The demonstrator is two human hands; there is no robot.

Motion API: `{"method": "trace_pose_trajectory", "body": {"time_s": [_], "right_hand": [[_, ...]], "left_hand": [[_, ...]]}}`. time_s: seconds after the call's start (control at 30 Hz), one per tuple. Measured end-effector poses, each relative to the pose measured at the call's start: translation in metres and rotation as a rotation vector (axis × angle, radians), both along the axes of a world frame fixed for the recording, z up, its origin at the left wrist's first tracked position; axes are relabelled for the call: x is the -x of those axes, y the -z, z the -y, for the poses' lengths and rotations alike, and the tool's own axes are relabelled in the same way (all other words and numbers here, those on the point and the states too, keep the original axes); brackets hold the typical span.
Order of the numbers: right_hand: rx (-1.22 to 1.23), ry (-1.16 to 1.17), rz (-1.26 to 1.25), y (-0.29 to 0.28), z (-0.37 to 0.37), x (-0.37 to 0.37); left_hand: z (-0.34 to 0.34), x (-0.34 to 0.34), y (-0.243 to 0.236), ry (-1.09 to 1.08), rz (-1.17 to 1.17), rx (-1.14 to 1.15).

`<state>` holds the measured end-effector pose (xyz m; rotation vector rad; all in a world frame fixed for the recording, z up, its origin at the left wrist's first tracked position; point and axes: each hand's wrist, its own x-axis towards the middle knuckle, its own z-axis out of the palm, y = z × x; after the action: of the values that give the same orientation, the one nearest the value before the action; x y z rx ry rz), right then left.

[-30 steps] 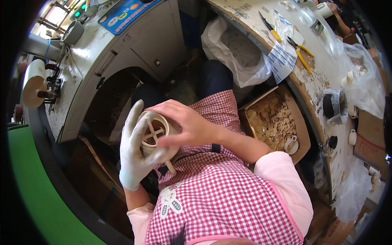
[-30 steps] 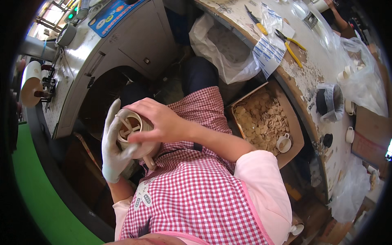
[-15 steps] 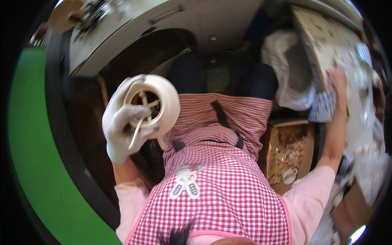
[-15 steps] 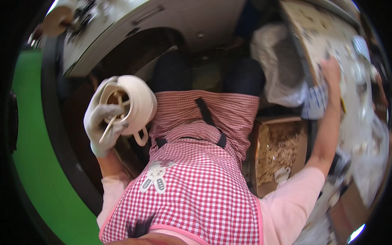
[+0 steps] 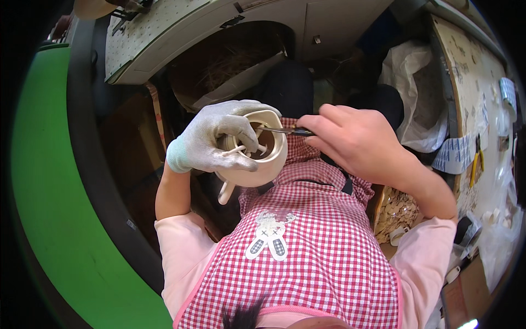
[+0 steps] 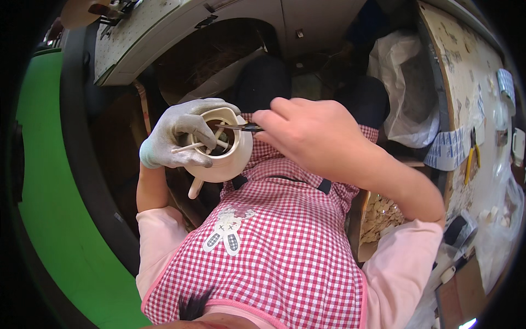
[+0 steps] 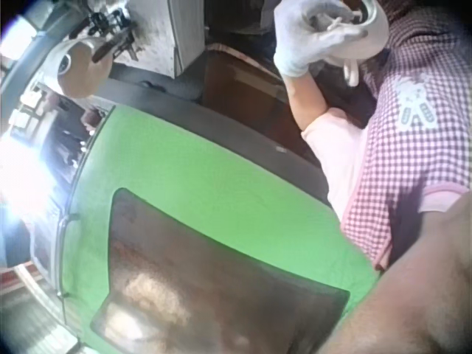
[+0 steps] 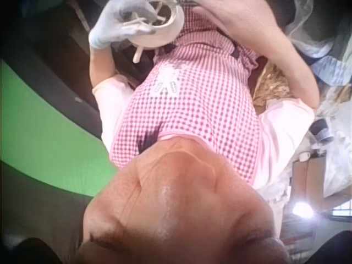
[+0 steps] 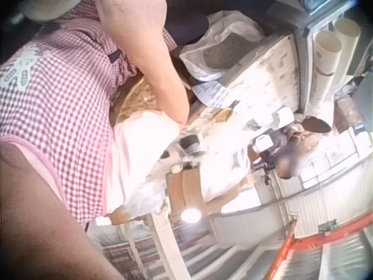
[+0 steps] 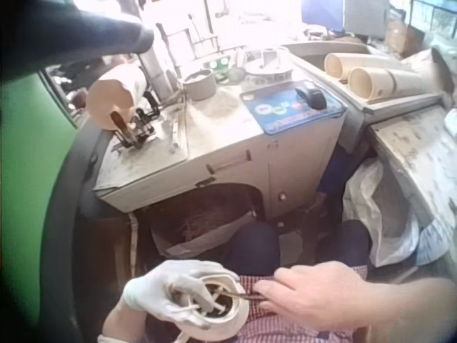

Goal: The person repeatedly picks up white ceramic pitchers, smooths the rim and body with a small tool, and places them on a nearby surface. The person also uses pliers to remove small protrusions from the pitcher openings.

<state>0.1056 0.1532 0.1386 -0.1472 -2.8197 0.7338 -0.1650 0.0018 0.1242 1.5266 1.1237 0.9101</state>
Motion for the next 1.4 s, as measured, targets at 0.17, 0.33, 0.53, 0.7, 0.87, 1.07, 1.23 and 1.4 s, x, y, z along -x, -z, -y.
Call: {"method": "trace_pose_trajectory", "body": {"time_s": [0.17,0.33,0.53,0.7,0.87,1.07,1.23,1.4], "right_hand": [[-0.362,0.020,0.070,0.000,0.022,0.012],[0.057,0.181,0.499,0.037,0.042,0.015],[0.509,0.114,0.636,0.044,0.043,-0.010],[1.001,0.084,1.089,0.052,0.047,-0.019],[1.566,0.040,1.173,0.082,0.056,-0.004],[1.888,0.048,0.568,0.046,0.028,-0.022],[1.324,0.761,-0.080,0.023,-0.070,-0.111],[-0.632,1.177,-0.025,0.046,-0.234,-0.278]], "left_hand": [[-0.004,-0.017,0.000,0.011,-0.159,-0.155],[0.008,-0.093,0.015,-0.125,-0.746,-0.337],[0.040,-0.091,0.034,-0.280,-0.859,-0.593],[0.053,-0.111,0.065,-0.191,-0.871,-0.736],[0.065,-0.123,0.082,-0.146,-0.939,-0.725],[0.047,-0.051,0.055,-0.726,-0.951,-0.666],[0.022,0.003,0.044,-0.904,-0.664,-0.943],[0.028,-0.005,0.041,-0.958,-0.668,-0.818]]}}
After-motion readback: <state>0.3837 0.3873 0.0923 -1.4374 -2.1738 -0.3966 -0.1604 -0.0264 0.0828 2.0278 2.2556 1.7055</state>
